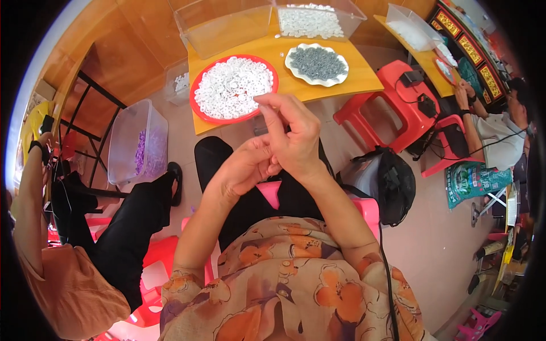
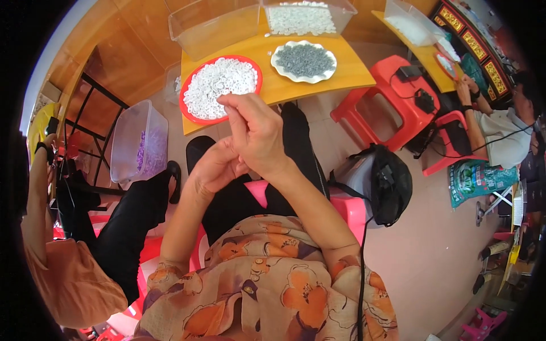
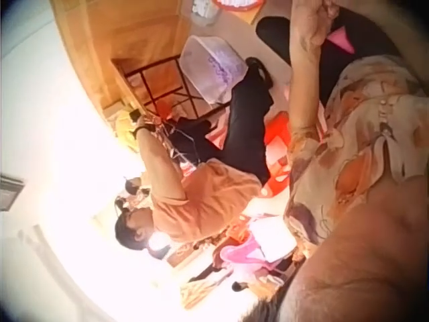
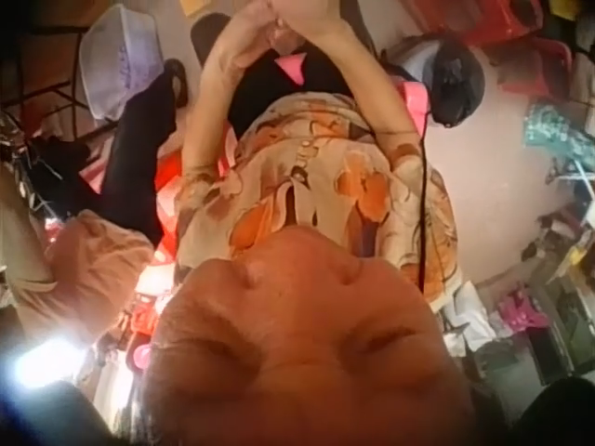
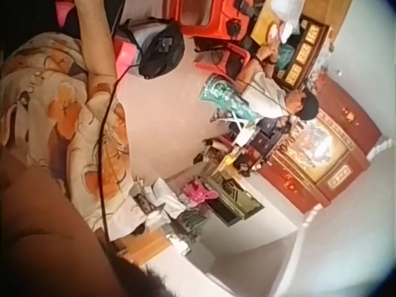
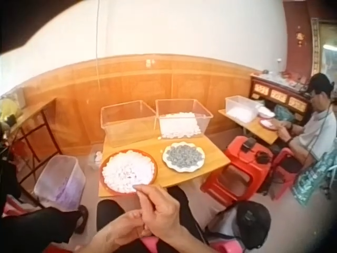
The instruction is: Assembling small hardware components by inserting small black pieces into white plastic rings.
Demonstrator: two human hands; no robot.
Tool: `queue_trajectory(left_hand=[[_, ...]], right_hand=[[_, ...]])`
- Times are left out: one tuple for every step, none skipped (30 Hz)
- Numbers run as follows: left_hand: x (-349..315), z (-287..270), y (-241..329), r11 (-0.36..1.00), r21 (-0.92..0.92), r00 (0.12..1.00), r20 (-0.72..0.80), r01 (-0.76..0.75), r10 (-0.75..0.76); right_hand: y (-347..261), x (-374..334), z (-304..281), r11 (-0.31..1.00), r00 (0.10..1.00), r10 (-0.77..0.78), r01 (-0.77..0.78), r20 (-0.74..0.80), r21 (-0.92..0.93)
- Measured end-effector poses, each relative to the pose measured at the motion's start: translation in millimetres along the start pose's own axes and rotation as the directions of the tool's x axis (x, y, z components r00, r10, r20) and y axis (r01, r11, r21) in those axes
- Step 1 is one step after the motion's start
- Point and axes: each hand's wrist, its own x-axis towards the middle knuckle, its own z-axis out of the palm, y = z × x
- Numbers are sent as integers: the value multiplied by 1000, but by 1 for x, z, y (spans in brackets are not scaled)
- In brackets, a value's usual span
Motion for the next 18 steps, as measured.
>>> queue_trajectory(left_hand=[[-7, 14, -4, 1000, 8, 1000, 19, -8, 8], [-14, 31, -9, 995, 87, 993, -111, -42, 51], [-21, 43, -13, 984, 168, 966, -236, -67, 106], [-24, 43, -18, 970, 199, 952, -240, -142, 189], [-28, 44, -23, 967, 206, 953, -228, -153, 199], [-31, 47, -28, 947, 226, 915, -284, -227, 287], [-33, 51, -31, 923, 249, 867, -335, -295, 368], [-37, 55, -32, 921, 252, 870, -325, -298, 371], [-42, 59, -31, 925, 190, 875, -308, -329, 374], [-48, 61, -32, 926, 124, 876, -300, -357, 378], [-53, 60, -32, 926, 123, 876, -302, -356, 376], [-57, 59, -31, 920, 165, 879, -278, -354, 388], [-62, 56, -34, 911, 205, 878, -260, -358, 403], [-63, 50, -37, 911, 200, 873, -272, -360, 404], [-60, 41, -41, 916, 182, 882, -256, -358, 395], [-59, 36, -42, 921, 164, 891, -242, -352, 384], [-60, 32, -44, 923, 158, 888, -258, -351, 382], [-62, 28, -45, 929, 120, 894, -252, -351, 370]], right_hand=[[-11, -3, -1, 999, 999, 31, -30, -9, 26], [-21, -6, -3, 996, 997, 75, -75, 1, 50], [-28, -7, -4, 997, 998, 58, -58, -2, 46], [-34, -9, -3, 998, 999, 41, -42, 27, 50], [-38, -11, -2, 998, 998, 25, -28, 56, 55], [-40, -15, -1, 998, 994, 37, -42, 103, 44], [-40, -18, -1, 999, 995, 26, -30, 98, 40], [-39, -21, -1, 999, 993, 14, -17, 115, 29], [-39, -23, -2, 1000, 991, 5, -7, 131, 18], [-38, -26, -1, 998, 992, 24, -32, 121, 60], [-38, -28, -2, 998, 992, 26, -34, 122, 60], [-38, -29, -4, 993, 990, 63, -75, 124, 93], [-38, -32, -3, 985, 986, 100, -117, 136, 129], [-38, -34, -1, 983, 983, 106, -126, 147, 133], [-38, -36, 2, 954, 969, 186, -217, 163, 204], [-38, -38, 5, 911, 946, 267, -310, 183, 272], [-38, -41, 8, 906, 941, 277, -323, 194, 274], [-39, -44, 11, 875, 932, 313, -357, 180, 327]])
